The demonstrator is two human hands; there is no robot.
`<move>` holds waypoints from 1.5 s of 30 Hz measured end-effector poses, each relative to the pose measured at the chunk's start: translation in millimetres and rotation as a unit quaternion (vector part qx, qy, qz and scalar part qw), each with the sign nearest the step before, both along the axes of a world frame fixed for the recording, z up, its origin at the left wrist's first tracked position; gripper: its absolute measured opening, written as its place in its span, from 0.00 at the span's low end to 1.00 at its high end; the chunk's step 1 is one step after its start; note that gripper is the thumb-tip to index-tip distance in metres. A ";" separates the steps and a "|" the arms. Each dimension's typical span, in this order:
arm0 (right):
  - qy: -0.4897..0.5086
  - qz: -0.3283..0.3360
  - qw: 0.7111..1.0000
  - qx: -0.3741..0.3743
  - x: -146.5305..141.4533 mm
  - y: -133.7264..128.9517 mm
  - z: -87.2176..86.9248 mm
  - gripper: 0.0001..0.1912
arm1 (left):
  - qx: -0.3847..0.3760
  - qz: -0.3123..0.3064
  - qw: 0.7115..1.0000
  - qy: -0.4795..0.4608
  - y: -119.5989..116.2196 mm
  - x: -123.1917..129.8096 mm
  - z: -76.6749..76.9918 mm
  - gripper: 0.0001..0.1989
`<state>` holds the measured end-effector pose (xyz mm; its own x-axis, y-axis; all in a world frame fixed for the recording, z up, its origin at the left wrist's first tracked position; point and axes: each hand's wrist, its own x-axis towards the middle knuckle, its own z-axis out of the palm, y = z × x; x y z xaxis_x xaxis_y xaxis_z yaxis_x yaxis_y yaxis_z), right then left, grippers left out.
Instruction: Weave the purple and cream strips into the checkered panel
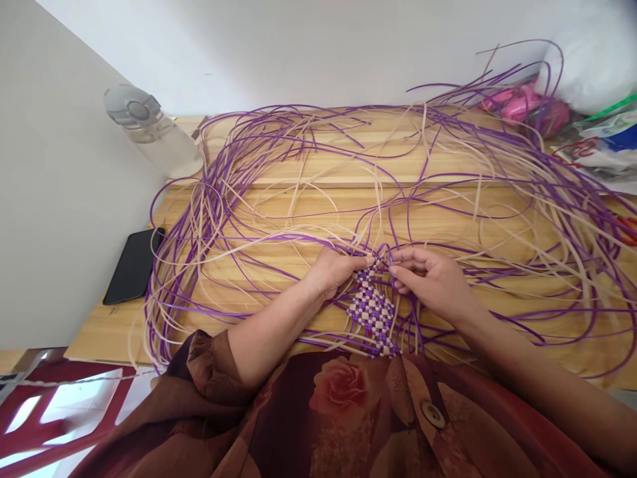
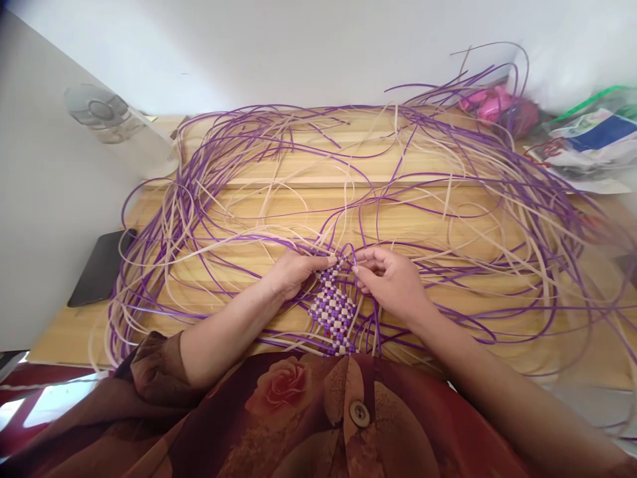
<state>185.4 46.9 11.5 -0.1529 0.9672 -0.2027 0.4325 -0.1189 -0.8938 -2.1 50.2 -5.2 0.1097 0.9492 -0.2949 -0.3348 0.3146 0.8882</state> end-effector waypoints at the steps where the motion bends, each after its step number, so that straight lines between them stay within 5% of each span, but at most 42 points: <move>1: 0.047 -0.012 0.998 -0.035 -3.5 1.6 0.3 0.15 | 0.001 0.001 1.000 0.000 -0.2 -0.2 0.4 0.13; 10: 0.143 -0.030 0.982 -0.116 -23.9 12.1 5.4 0.20 | 0.031 0.020 0.999 0.001 -1.3 -0.1 6.9 0.16; 25: 0.239 -0.065 0.966 -0.080 -30.8 9.3 -2.2 0.24 | 0.057 0.011 0.997 0.057 -3.8 -1.0 1.7 0.15; 35: 0.189 -0.054 0.978 -0.072 -29.8 7.9 -9.5 0.21 | 0.076 0.006 0.996 0.044 -9.3 8.7 -0.3 0.19; 45: 0.052 0.062 0.996 0.038 -9.2 16.8 15.2 0.15 | 0.058 0.024 0.995 0.083 -9.6 12.8 -3.1 0.18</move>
